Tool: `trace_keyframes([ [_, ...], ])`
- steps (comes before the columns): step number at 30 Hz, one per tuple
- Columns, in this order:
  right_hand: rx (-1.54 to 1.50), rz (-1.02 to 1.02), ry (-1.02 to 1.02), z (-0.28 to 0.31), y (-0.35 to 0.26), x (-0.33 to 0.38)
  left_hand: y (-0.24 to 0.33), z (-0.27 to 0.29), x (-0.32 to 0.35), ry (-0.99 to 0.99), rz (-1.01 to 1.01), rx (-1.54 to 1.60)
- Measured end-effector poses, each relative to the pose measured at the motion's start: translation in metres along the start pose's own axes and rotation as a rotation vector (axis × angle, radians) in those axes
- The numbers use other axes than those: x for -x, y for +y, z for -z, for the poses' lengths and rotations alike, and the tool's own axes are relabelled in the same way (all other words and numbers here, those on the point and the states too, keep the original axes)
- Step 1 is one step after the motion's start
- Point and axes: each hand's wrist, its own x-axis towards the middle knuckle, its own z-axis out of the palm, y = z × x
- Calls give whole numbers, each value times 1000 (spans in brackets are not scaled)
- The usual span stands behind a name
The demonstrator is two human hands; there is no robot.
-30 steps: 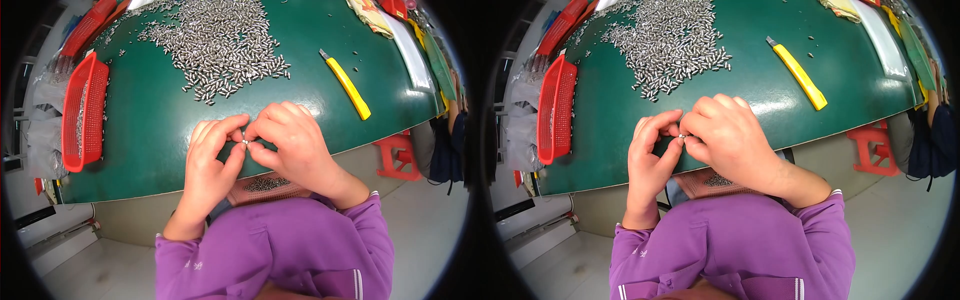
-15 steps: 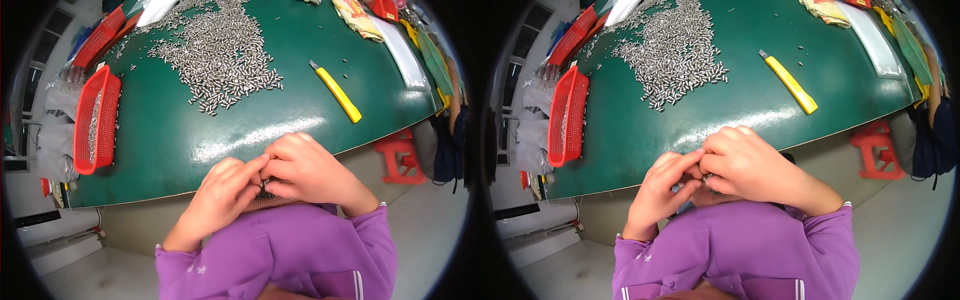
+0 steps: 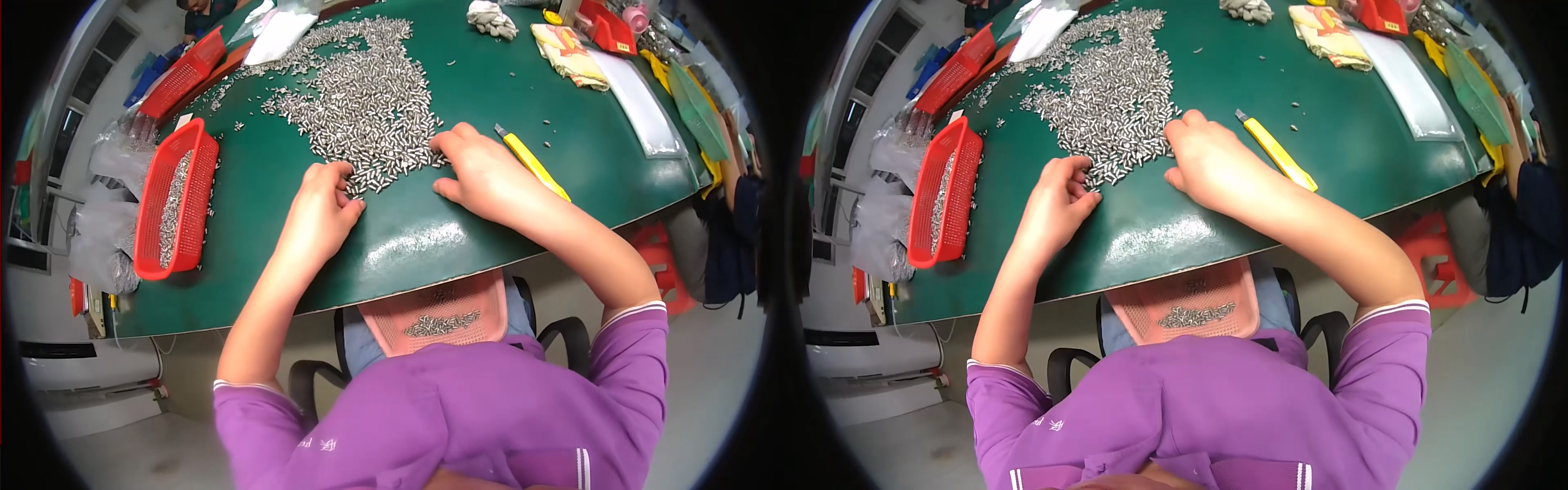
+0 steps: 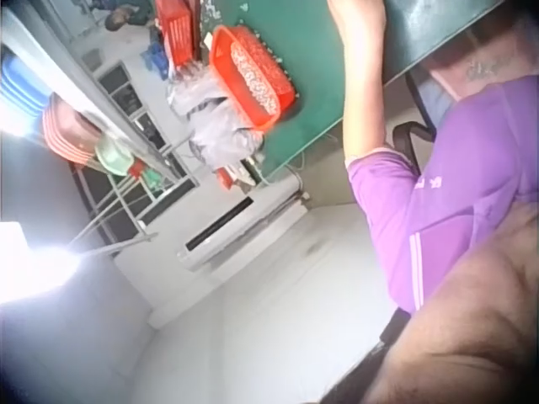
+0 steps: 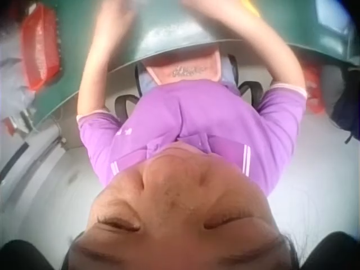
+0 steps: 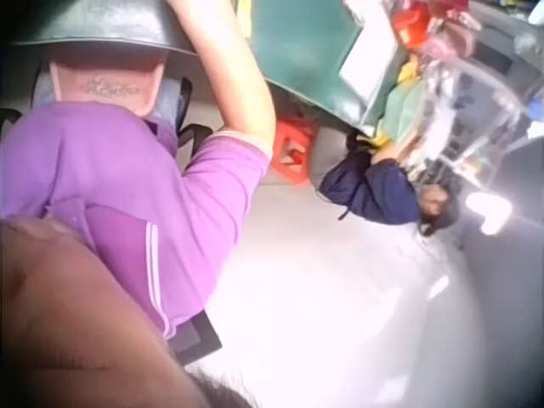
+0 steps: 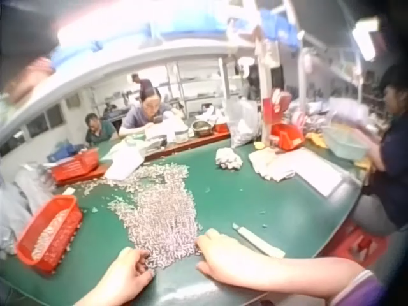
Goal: Inspecting and organizing small silver metal components on a green workbench.
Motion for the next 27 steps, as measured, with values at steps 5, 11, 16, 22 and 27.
trace_keyframes([
  [5,-75,131,85,-31,0,-22,-4,-21,-10,61,-138,88],
  [11,-128,202,44,-30,0,-44,-8,-12,-19,99,-290,56],
  [16,-40,314,280,-31,25,-107,-66,-16,-76,411,-282,-159],
  [22,-12,255,156,-51,45,-149,-74,-29,-122,334,-303,-62],
  [27,-101,406,-9,-40,41,-138,-71,-18,-106,215,-356,54],
])
